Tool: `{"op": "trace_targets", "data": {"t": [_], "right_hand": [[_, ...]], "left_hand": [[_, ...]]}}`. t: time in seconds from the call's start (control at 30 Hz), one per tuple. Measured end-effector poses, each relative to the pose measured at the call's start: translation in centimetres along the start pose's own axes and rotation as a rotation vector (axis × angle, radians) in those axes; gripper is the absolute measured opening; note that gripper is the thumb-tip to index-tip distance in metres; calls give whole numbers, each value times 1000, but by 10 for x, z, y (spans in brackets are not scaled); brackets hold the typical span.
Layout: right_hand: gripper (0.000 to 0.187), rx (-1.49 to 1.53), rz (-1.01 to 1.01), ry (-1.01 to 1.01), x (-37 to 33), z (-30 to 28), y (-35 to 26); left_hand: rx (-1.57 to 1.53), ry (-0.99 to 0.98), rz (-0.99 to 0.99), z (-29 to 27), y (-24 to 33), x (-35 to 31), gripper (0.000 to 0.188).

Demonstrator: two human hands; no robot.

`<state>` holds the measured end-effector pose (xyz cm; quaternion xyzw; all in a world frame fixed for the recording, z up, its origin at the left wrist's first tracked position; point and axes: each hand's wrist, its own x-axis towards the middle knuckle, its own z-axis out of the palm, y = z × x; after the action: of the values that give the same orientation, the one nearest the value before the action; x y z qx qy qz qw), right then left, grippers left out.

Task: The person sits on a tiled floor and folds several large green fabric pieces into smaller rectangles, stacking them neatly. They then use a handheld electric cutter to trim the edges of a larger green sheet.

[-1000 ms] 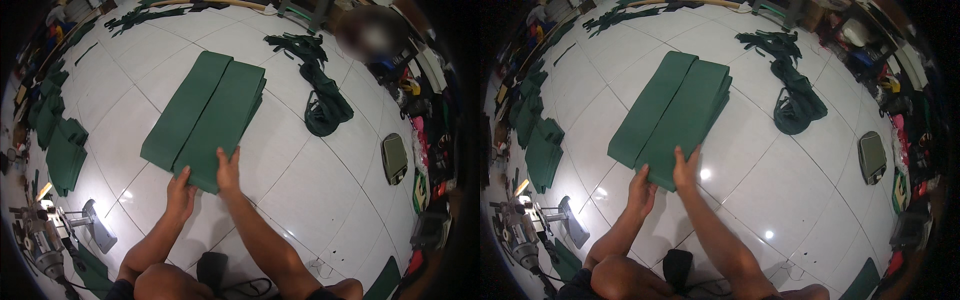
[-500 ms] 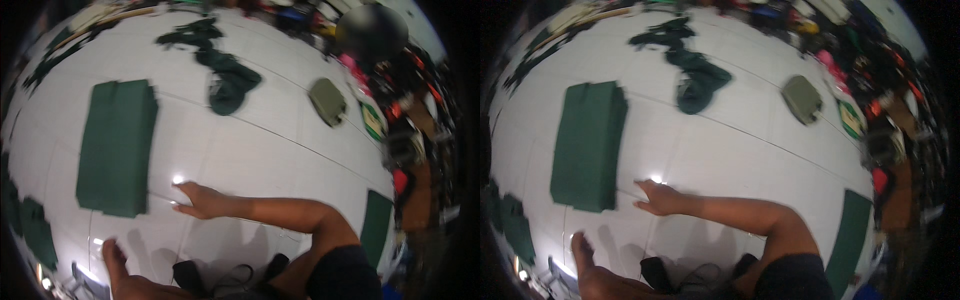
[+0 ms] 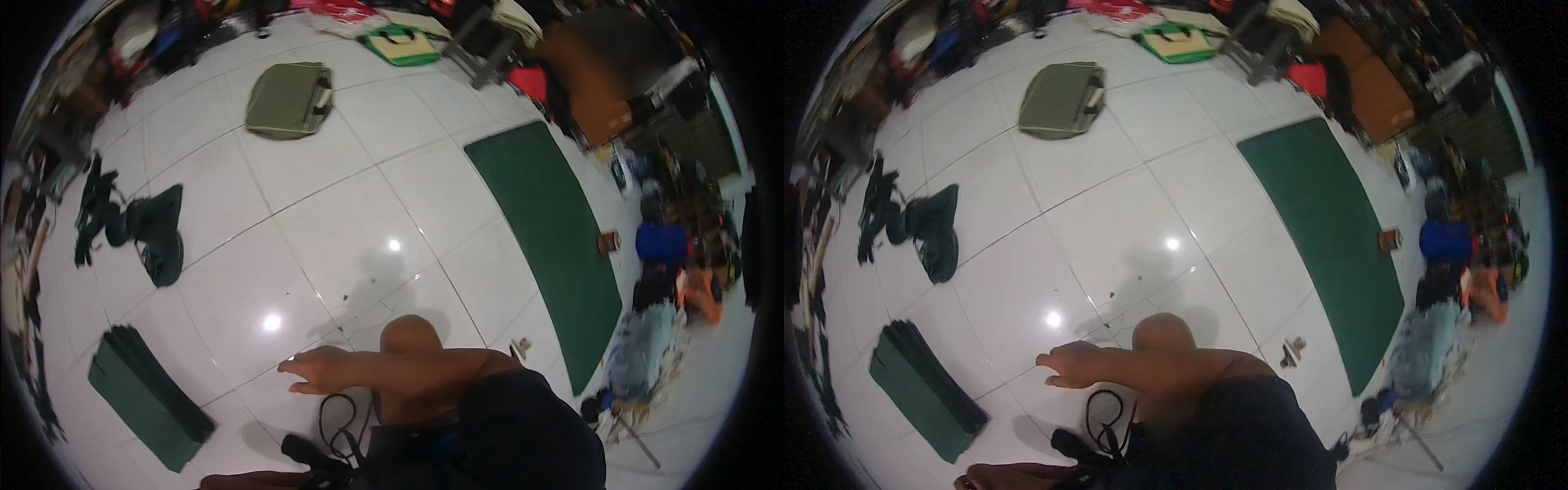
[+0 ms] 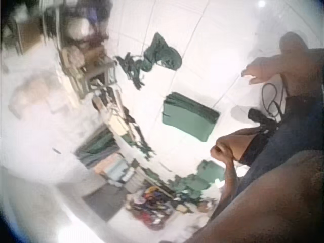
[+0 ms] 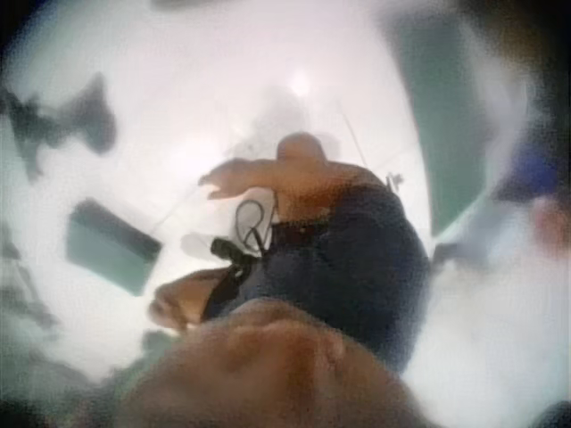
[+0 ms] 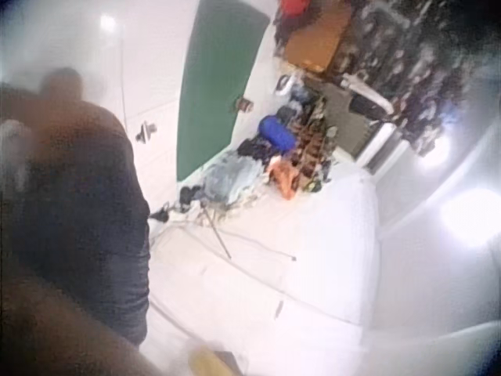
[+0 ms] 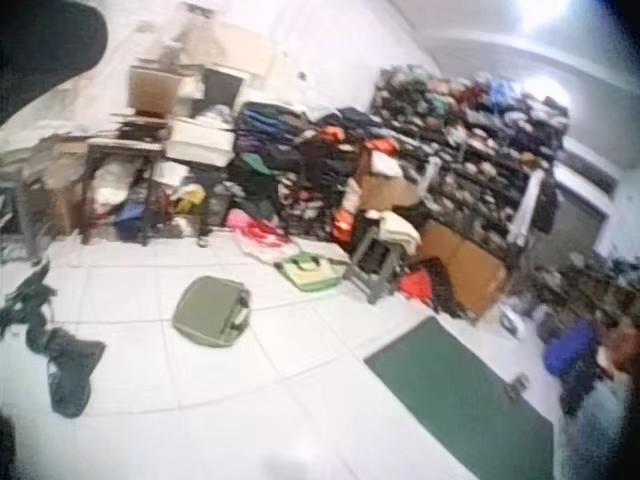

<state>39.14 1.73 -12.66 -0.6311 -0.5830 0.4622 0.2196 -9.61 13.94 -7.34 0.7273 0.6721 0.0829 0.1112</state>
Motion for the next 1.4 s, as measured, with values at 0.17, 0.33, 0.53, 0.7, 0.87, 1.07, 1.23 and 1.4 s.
{"op": "trace_targets", "data": {"t": [0.17, 0.33, 0.53, 0.7, 0.87, 1.07, 1.23, 1.4], "right_hand": [[47, -45, 316, -167, -71, 5, -11], [46, 252, 433, 7, -133, 38, -55], [44, 739, 651, 408, -185, 77, -111], [34, 845, 664, 809, -217, 84, -121], [25, 1073, 943, 1426, -256, 62, -106], [36, 989, 1339, 1156, -339, 142, -140], [37, 1332, 1972, 1282, -307, 203, -239], [42, 1799, 2046, 1580, -204, 112, -312]], "left_hand": [[175, -319, 284, -39, 61, -15, 29], [332, -786, 443, -43, 114, -35, 29], [406, -1266, 705, -55, 250, -44, 29], [355, -1316, 955, -56, 417, -68, 25], [386, -1394, 740, -54, 551, -69, 27], [794, -1360, 1400, -58, 634, -17, 39], [824, -1423, 1349, -20, 742, -7, 31], [695, -1616, 1190, 35, 874, 29, 38]]}}
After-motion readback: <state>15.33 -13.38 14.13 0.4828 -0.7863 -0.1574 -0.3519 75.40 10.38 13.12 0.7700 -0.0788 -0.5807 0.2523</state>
